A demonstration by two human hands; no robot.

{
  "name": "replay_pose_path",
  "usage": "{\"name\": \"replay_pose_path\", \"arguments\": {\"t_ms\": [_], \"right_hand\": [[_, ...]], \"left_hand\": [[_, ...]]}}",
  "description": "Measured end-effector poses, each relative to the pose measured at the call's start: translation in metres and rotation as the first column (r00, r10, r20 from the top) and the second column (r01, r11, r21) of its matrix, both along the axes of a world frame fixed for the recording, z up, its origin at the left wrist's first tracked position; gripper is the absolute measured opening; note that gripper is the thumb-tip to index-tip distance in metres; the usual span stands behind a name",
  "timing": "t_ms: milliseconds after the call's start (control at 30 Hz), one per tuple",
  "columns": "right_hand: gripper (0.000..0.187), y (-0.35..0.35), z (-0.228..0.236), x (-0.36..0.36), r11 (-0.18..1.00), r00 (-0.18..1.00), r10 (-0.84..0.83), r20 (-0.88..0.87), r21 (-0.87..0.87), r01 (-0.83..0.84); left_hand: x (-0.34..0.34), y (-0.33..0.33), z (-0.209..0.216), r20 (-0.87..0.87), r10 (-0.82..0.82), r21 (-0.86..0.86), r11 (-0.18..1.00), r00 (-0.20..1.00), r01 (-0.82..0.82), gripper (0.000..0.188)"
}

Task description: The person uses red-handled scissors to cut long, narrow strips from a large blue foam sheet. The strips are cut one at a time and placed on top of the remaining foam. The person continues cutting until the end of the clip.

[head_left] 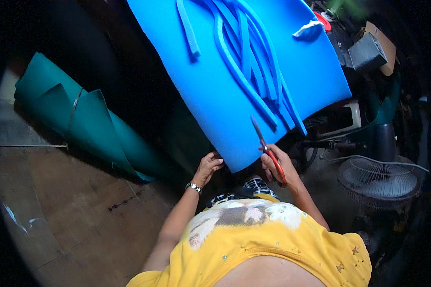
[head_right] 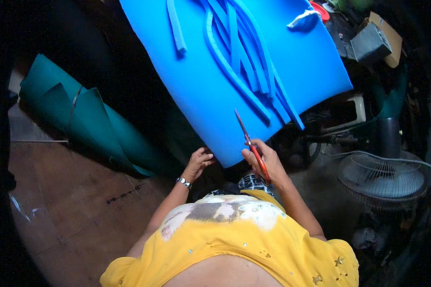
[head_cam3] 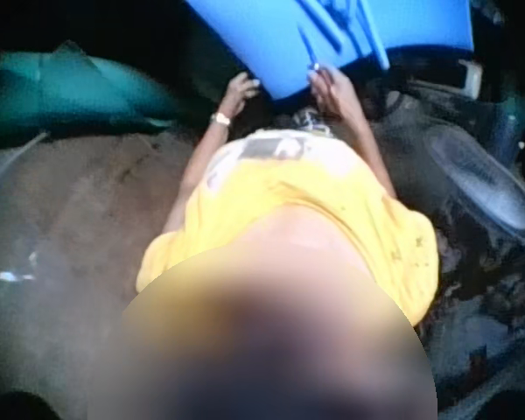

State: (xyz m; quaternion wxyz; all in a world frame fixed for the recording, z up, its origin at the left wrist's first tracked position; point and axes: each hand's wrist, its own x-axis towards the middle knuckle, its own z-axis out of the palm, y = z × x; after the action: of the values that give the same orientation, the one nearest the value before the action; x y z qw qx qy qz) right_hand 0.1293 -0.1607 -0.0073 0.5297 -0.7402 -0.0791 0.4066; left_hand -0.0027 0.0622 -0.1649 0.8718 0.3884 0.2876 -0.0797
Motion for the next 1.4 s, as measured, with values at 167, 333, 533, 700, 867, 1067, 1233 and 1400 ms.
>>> {"name": "replay_pose_path", "arguments": {"t_ms": [167, 333, 533, 700, 867, 1067, 1233, 1400], "right_hand": [[0.04, -0.064, -0.028, -0.044, 0.931, 0.94, 0.289, -0.183, -0.175, -0.321], [0.075, -0.106, -0.057, -0.069, 0.802, 0.819, 0.513, -0.257, -0.198, -0.564], [0.064, -0.093, -0.092, -0.099, 0.934, 0.903, 0.357, -0.24, 0.124, -0.336], [0.065, -0.076, -0.101, -0.096, 0.903, 0.909, 0.398, -0.121, 0.225, -0.366], [0.068, -0.074, -0.094, -0.089, 0.889, 0.905, 0.425, 0.025, 0.174, -0.423], [0.058, -0.075, -0.087, -0.089, 0.894, 0.911, 0.413, 0.001, 0.192, -0.405], [0.048, -0.073, -0.083, -0.091, 0.924, 0.926, 0.354, 0.134, 0.102, -0.368], [0.043, -0.056, -0.077, -0.085, 0.937, 0.957, 0.29, -0.016, 0.21, -0.28]], "left_hand": [[-0.019, -0.039, 0.01, -0.024, -0.104, 0.083, 0.991, 0.994, 0.106, 0.045], [-0.024, -0.078, 0.02, 0.01, -0.052, 0.322, 0.946, 0.999, 0.046, 0.046], [-0.03, -0.106, 0.042, 0.195, 0.16, 0.358, 0.907, 0.968, -0.223, 0.055], [-0.033, -0.116, 0.061, 0.269, 0.21, 0.439, 0.842, 0.94, -0.314, 0.082], [-0.033, -0.124, 0.072, 0.281, 0.216, 0.493, 0.803, 0.935, -0.334, 0.087], [-0.034, -0.129, 0.077, 0.272, 0.182, 0.584, 0.75, 0.945, -0.312, 0.083], [-0.033, -0.127, 0.081, 0.242, 0.177, 0.589, 0.755, 0.954, -0.289, 0.08], [-0.038, -0.127, 0.086, 0.202, 0.161, 0.583, 0.773, 0.966, -0.251, 0.079]]}}
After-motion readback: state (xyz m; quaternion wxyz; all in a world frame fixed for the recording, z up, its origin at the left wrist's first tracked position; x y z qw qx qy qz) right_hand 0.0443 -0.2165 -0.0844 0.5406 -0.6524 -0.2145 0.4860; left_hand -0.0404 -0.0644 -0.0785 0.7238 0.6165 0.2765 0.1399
